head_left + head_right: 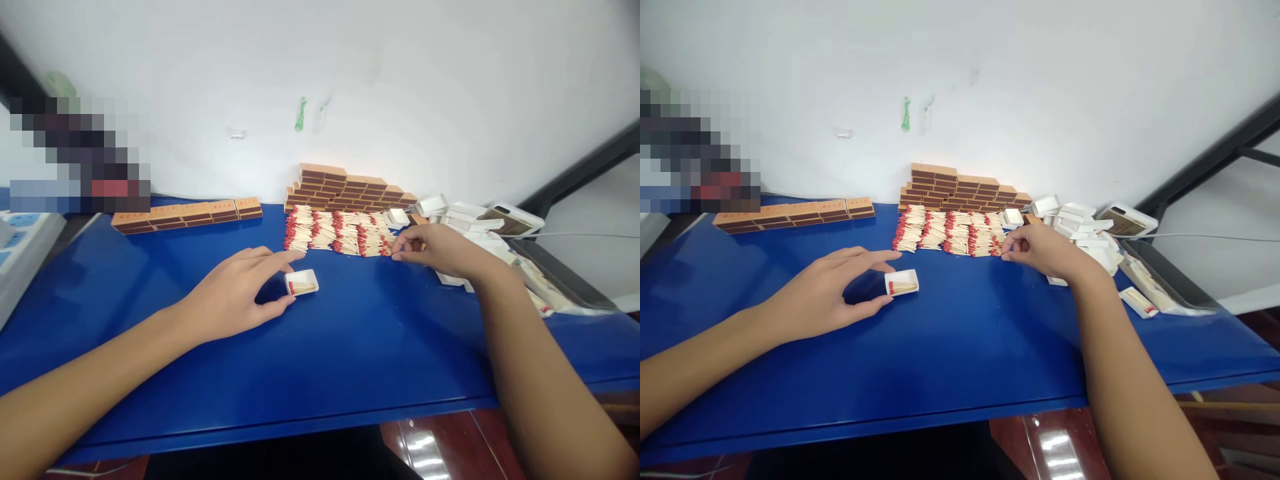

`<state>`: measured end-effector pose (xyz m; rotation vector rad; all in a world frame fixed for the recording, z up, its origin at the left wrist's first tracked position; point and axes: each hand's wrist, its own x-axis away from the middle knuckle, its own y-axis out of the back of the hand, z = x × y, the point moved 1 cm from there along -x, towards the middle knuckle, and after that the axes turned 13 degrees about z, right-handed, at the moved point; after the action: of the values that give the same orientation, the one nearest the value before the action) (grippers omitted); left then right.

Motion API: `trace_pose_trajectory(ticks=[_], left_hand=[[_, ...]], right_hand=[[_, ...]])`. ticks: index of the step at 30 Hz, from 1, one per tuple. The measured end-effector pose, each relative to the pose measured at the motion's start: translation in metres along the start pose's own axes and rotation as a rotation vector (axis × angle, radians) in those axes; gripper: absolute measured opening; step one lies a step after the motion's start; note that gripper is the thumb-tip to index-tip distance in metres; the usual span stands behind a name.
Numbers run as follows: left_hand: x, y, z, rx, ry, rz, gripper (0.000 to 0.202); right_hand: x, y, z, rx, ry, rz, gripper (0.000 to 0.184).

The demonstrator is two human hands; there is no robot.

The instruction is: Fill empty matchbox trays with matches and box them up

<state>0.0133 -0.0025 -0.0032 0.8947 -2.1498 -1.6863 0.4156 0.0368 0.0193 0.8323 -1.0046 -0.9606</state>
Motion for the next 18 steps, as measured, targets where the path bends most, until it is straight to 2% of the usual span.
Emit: trace_pose_trajectory(ticks=[3,9,18], left_hand=[[-0.0001,0.0013,-0.0001,0.009,0.016,0.017,0.056],[-0.0003,0.0016,0.001,0.017,0.03,0.026,0.055],[-0.001,0.0025,0.0003,0.025,0.051,0.037,0.055]], right_hand=[[-0.0027,-0.001,0.0006,0.005,0.022,-0.019,0.04],[-0.0027,-0.0005,-0.0043,0.006,0.024,0.013,0.043],[0.0017,0.0003,0.0023,-0.045,-0.003,0.068,0.046]])
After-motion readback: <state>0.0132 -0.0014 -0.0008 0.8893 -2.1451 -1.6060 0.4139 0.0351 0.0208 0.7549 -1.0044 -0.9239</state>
